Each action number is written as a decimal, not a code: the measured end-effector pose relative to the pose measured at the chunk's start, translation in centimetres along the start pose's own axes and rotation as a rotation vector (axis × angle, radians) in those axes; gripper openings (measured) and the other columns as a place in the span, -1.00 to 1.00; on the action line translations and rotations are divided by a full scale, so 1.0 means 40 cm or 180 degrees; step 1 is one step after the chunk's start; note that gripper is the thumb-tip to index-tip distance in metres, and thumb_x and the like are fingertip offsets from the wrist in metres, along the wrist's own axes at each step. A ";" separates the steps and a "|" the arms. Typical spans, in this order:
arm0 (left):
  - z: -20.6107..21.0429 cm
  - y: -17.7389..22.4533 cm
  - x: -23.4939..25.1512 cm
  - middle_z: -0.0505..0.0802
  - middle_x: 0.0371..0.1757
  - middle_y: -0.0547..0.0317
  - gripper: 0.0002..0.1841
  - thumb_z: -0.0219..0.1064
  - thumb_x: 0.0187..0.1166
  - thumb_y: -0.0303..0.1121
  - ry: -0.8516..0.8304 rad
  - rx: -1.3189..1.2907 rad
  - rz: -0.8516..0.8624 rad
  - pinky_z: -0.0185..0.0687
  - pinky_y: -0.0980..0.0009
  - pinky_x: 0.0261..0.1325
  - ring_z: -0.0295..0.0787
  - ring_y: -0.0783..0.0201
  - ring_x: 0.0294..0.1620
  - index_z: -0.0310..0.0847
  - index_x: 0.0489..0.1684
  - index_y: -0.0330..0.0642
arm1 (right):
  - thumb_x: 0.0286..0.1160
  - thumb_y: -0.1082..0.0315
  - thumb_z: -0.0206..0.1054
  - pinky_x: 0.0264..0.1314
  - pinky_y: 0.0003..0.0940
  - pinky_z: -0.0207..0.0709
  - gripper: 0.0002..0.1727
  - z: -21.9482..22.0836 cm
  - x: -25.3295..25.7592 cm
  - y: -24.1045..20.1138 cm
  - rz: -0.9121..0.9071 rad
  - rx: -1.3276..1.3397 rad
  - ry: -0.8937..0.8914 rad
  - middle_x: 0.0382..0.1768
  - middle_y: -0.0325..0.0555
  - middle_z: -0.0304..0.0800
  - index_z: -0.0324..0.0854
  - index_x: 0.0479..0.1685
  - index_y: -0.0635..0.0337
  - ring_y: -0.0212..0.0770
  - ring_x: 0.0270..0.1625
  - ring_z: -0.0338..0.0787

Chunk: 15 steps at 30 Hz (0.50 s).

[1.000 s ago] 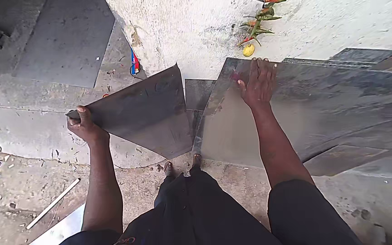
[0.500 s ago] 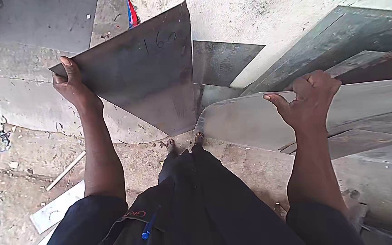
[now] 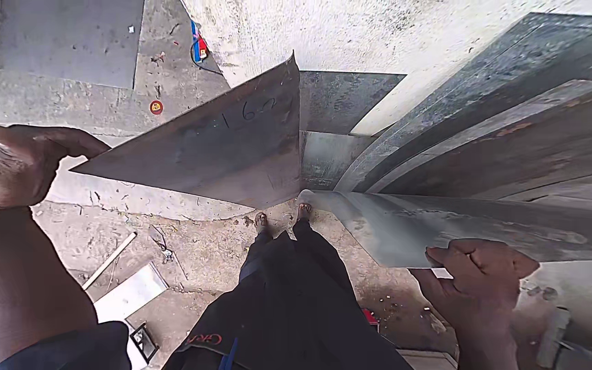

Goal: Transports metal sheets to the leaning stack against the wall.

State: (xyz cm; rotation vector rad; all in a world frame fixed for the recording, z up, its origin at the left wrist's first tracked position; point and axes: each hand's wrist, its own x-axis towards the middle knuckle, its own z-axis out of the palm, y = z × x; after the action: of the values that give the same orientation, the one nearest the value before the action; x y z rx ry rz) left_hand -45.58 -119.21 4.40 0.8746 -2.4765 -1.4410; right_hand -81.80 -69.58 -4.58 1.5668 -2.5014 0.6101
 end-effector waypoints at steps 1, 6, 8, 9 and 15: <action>-0.021 0.008 0.017 0.86 -0.31 0.35 -0.11 -0.27 0.62 0.50 -0.0308 0.0289 0.0066 0.70 0.48 0.08 0.80 0.54 -0.17 0.74 -0.23 -0.16 | 0.59 -0.24 0.24 0.24 -0.02 0.11 -0.45 -0.005 -0.005 -0.007 0.0012 -0.0006 0.0033 -0.36 0.01 0.48 0.58 -0.42 0.09 0.01 -0.06 0.51; 0.017 -0.058 0.127 0.64 -0.60 0.20 -0.20 -0.23 0.47 0.65 -0.0249 0.2330 0.0014 0.47 -0.11 -0.53 0.68 0.14 -0.52 0.58 -0.40 0.11 | 0.55 -0.24 0.26 0.22 -0.09 0.13 -0.48 -0.021 -0.061 -0.042 0.0023 -0.0009 0.0292 -0.41 -0.09 0.42 0.52 -0.45 0.04 -0.09 -0.12 0.50; 0.142 0.000 0.168 0.64 -0.52 -0.27 -0.02 -0.09 0.29 0.74 0.0290 0.2818 -0.0411 0.38 -0.40 -0.51 0.66 -0.37 -0.47 0.49 -0.25 -0.20 | 0.57 -0.20 0.23 0.21 -0.11 0.13 -0.52 -0.024 -0.090 -0.059 0.0025 -0.0056 0.0353 -0.42 -0.12 0.39 0.50 -0.45 0.02 -0.11 -0.13 0.48; 0.210 0.050 0.190 0.69 -0.37 -0.50 0.04 0.00 0.23 0.72 0.0584 0.2944 -0.0752 0.39 -0.53 -0.37 0.68 -0.60 -0.30 0.49 -0.12 -0.32 | 0.57 -0.17 0.23 0.21 -0.12 0.13 -0.54 -0.026 -0.105 -0.068 0.0044 -0.0070 0.0402 -0.43 -0.13 0.39 0.52 -0.45 0.01 -0.13 -0.14 0.48; 0.375 0.109 0.277 0.75 -0.39 -0.32 -0.05 0.00 0.33 0.68 0.1667 0.3120 -0.0481 0.39 -0.41 -0.27 0.74 -0.40 -0.26 0.54 -0.31 -0.25 | 0.51 0.09 0.21 0.12 -0.16 0.15 -0.74 -0.026 -0.185 -0.131 0.0184 -0.0200 0.0696 -0.50 -0.20 0.36 0.50 -0.47 -0.01 -0.16 -0.26 0.44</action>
State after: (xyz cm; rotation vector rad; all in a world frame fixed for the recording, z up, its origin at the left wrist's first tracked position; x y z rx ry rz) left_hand -62.44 -112.48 -1.68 1.3585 -2.6128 0.1305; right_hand -73.92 -64.98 -4.56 1.3322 -2.3856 0.6644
